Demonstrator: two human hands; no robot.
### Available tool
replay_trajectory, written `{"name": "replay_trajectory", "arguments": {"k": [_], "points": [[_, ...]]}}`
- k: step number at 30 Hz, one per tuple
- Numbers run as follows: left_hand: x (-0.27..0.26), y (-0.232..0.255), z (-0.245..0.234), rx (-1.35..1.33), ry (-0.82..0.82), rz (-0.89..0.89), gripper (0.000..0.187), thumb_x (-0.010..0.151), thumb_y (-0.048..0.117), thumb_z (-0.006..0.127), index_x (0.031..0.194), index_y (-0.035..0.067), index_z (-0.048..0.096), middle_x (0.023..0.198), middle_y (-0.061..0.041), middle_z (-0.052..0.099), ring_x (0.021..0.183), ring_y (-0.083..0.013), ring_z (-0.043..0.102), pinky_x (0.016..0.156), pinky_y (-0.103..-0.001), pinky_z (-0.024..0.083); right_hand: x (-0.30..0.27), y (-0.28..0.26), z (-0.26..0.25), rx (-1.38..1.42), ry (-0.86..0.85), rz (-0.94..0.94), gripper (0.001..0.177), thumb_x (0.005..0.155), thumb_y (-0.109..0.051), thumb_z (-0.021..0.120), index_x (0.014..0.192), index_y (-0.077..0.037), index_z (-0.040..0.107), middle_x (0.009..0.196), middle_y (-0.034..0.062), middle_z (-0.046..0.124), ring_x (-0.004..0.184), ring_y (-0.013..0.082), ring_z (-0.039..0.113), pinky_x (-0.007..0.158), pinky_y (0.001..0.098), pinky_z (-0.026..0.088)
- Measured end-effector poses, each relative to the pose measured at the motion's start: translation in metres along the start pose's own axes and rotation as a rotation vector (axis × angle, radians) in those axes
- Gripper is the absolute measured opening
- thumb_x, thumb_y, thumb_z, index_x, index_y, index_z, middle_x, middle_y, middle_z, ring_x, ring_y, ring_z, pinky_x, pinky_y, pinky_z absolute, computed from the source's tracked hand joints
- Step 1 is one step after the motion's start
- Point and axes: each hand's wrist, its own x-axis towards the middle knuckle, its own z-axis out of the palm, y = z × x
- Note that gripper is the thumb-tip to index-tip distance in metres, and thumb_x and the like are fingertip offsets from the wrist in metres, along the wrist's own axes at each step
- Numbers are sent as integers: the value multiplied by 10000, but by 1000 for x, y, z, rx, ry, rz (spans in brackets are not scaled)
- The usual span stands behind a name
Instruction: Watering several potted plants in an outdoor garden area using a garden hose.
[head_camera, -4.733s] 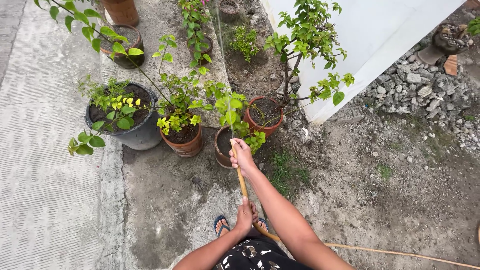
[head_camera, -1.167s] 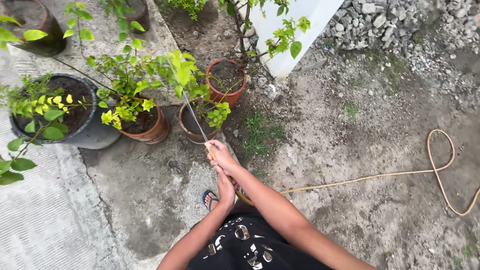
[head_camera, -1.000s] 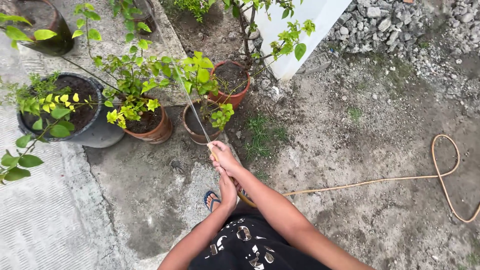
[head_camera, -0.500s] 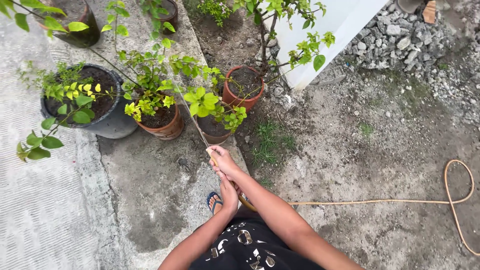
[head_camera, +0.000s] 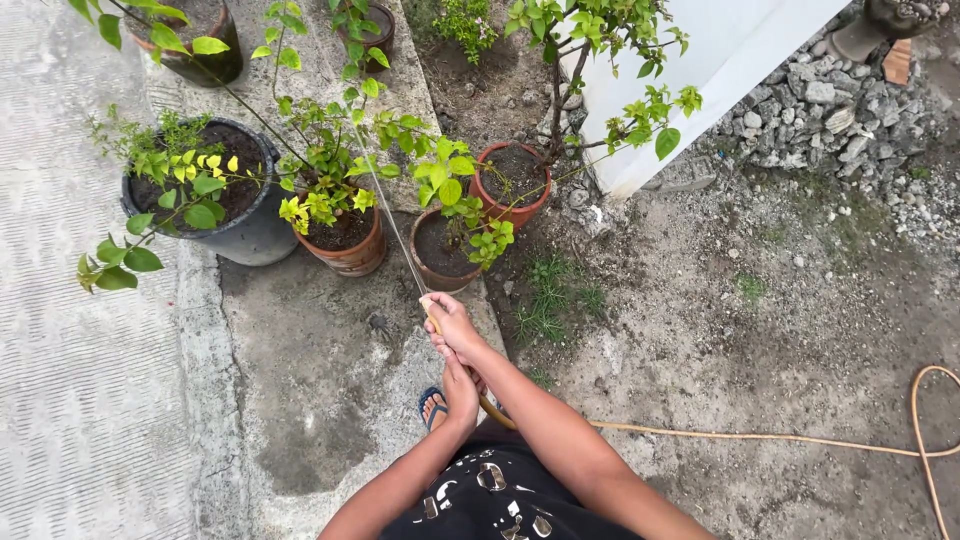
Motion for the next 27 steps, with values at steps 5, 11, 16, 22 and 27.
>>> {"name": "replay_trajectory", "arguments": {"k": [5,11,16,22,27], "points": [[1,2,0,19,-1,0,609,1180,590,241,814,152,452,539,24,304,336,-135,397,353,-341,457,0,-2,1,15,-2,-11,239,1113,-259,547,1322,-168,618,654,47,482,380,61,412,268,191,339],[1,5,1,20,7,-5,612,1181,587,240,816,146,456,545,15,312,341,-144,408,360,-345,464,6,-1,-1,4,-2,-20,238,1112,-258,552,1323,-175,624,656,49,479,381,63,412,266,194,343],[4,1,-2,17,6,7,609,1177,595,227,834,146,455,547,31,290,342,-131,387,355,-333,445,14,4,-2,-15,-2,-24,229,1112,-249,548,1315,-180,629,652,52,486,375,68,419,262,200,341],[24,-26,-4,19,-5,10,609,1173,624,234,854,158,462,558,28,297,345,-136,409,360,-338,464,10,-5,2,-16,-2,-11,242,1109,-257,542,1321,-168,617,664,53,484,385,62,414,269,196,343],[15,-9,1,13,-2,17,598,1177,609,235,856,148,439,556,26,274,340,-136,390,358,-335,452,17,-1,0,-14,-15,-22,233,1110,-254,547,1318,-173,613,665,47,479,386,62,419,269,193,346]]}}
